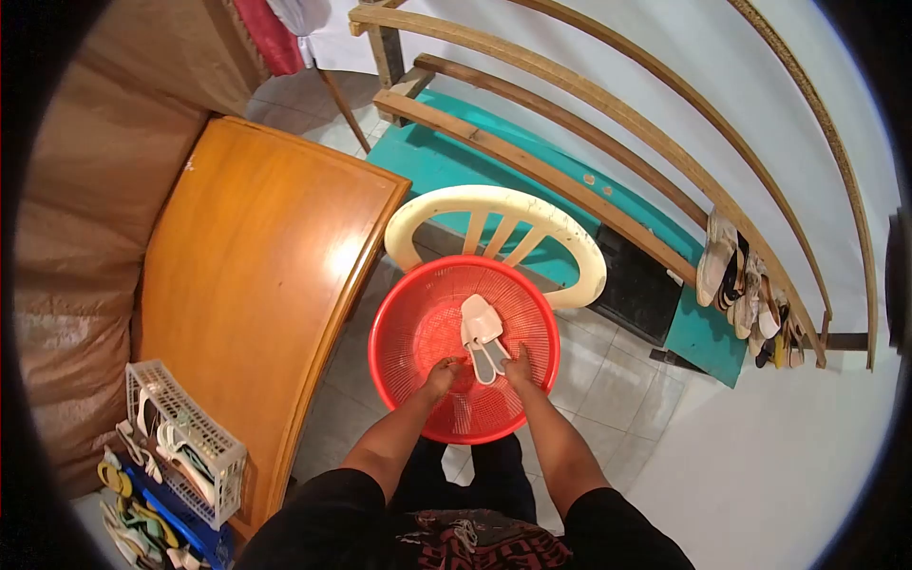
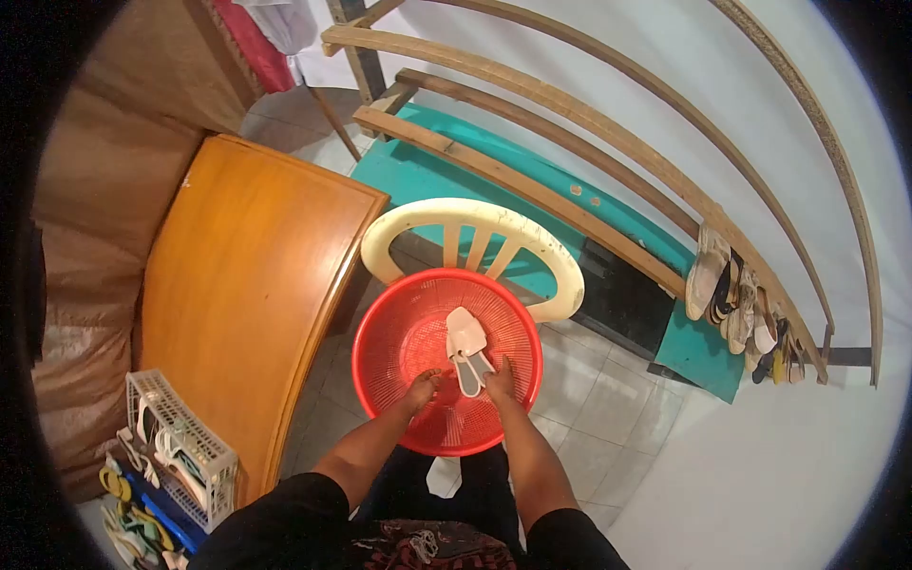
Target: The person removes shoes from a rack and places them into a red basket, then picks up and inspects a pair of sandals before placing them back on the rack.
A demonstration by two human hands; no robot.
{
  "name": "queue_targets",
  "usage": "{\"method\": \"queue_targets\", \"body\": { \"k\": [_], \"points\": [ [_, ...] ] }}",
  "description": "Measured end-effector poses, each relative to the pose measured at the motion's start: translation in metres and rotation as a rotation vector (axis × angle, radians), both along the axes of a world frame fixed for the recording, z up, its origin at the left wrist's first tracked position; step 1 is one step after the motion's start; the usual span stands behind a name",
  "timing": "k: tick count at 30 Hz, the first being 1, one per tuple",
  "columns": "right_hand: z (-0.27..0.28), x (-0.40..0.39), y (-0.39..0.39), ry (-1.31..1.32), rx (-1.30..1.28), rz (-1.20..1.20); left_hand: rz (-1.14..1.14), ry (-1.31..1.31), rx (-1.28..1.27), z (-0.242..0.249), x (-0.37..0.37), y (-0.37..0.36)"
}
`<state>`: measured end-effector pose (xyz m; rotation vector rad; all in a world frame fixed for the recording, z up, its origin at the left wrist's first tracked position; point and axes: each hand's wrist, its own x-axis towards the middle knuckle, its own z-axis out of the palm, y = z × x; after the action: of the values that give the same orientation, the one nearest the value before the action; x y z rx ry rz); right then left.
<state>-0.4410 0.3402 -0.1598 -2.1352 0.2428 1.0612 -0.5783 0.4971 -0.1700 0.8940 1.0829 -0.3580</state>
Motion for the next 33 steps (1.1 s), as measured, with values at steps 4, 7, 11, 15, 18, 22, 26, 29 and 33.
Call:
{"method": "queue_targets", "body": {
  "k": [4, 7, 11, 15, 18, 22, 26, 29, 33],
  "points": [
    [-0.07, -0.009, -0.022, -0.015, -0.04, 0.108, -0.115, 0.019, 0.079, -0.01, 0.036, -0.012],
    [-0.085, -0.016, -0.026, 0.012, -0.051, 0.151, -0.117, -0.024, 0.081, -0.053, 0.041, -0.032],
    [-0.112, -0.041, -0.035, -0.143, 0.113, 0.059, -0.124, -0.164, 0.036, -0.071, 0.037, -0.044],
    [-0.102, -0.049, -0.031, -0.273, 0.168, 0.064, -0.069, -0.038, 0.09, -0.091, 0.026, -0.052],
    [-0.058, -0.044, -0.017, -0.065, 0.231, 0.001, -0.089, -0.015, 0.086, -0.083, 0.017, -0.051],
    [-0.035, -0.038, -0.022, 0.028, 0.288, 0.099, -0.108, -0.034, 0.005, -0.021, 0.012, -0.033],
    [0.037, -0.031, -0.015, 0.171, 0.414, 0.021, -0.09, -0.162, 0.082, 0.048, 0.002, -0.014],
    [0.099, -0.029, -0.007, 0.252, 0.478, 0.079, 0.0, -0.354, 0.096, 0.06, -0.012, -0.006],
    [0.17, -0.029, -0.001, 0.177, 0.52, 0.171, -0.131, -0.396, 0.082, 0.139, -0.018, 0.027]
  ]
}}
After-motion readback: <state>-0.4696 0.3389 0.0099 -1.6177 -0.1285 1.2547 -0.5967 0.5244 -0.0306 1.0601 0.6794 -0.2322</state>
